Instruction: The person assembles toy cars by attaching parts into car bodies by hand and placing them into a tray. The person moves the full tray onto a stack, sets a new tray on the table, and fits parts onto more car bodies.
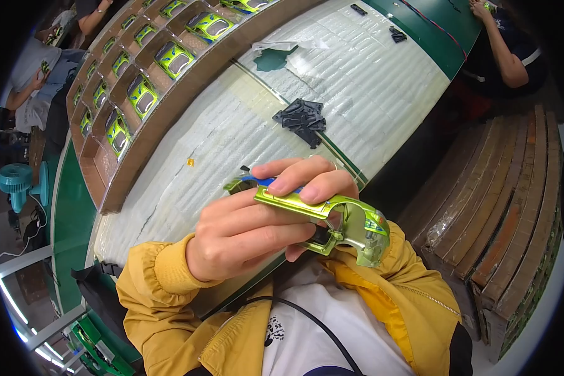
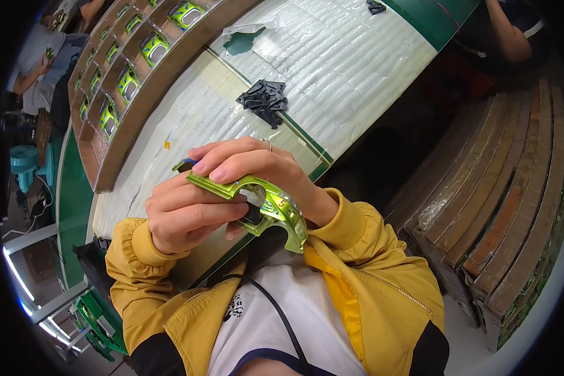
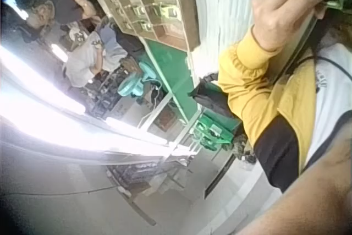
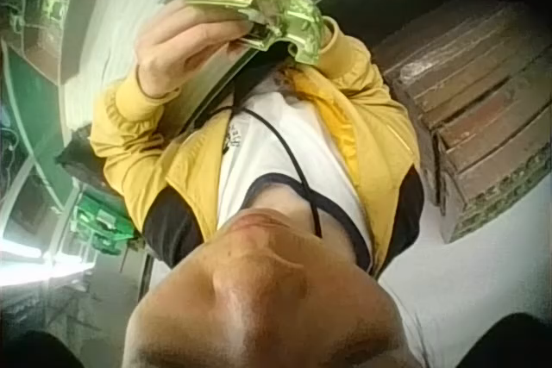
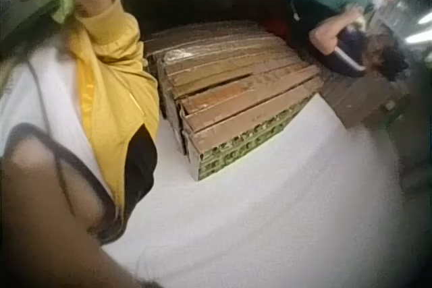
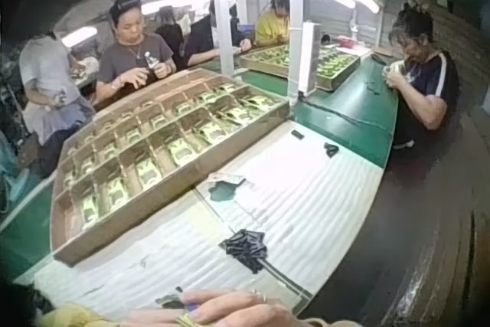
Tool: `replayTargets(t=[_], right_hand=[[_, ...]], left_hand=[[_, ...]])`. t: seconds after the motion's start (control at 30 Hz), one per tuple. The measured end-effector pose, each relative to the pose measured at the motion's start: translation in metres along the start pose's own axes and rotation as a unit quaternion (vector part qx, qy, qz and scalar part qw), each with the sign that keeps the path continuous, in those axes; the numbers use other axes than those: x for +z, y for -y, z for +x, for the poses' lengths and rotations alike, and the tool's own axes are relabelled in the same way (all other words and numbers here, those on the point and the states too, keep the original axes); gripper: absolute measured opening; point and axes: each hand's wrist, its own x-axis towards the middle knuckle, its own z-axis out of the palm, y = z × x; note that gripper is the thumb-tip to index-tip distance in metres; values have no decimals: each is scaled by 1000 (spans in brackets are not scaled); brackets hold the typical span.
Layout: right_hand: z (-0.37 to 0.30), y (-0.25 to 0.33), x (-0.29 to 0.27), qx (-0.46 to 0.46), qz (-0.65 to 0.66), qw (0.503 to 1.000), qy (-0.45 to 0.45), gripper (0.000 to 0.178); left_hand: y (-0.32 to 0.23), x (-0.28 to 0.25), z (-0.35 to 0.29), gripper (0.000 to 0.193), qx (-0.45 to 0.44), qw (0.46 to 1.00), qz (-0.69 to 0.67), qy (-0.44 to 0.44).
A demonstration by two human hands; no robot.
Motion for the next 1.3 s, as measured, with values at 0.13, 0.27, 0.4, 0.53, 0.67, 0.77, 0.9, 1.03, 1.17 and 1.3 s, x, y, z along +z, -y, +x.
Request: replayTargets(t=[0.13,0.27,0.4,0.53,0.67,0.77,0.9,1.03,1.17,1.3], right_hand=[[0,-3,-4,-8,-24,999,42,59],[1,-2,1,0,61,997,-46,47],[4,2,7,19,90,994,-59,50],[0,0,3,28,69,996,-54,53],[1,-6,-2,11,63,997,-44,57],[6,-1,-7,62,51,997,-19,72],[16,17,-22,228,236,933,-147,78],[16,0,-38,284,170,940,-82,38],[24,-4,-21,99,-37,994,29,40],[24,1,-7,121,41,992,-2,30]], left_hand=[[4,-6,4,24,8,997,-24,71],[5,3,1,26,9,997,-46,53],[8,5,-2,24,64,998,1,27],[9,6,-1,21,68,997,2,20],[8,3,1,19,36,998,17,40],[11,0,-1,17,-40,998,-43,18],[7,-9,-3,36,-340,816,-457,-102],[12,-7,-1,67,-368,655,-658,-56],[10,-11,0,59,-356,614,-701,-68],[9,-7,-1,53,-377,613,-691,-74]])
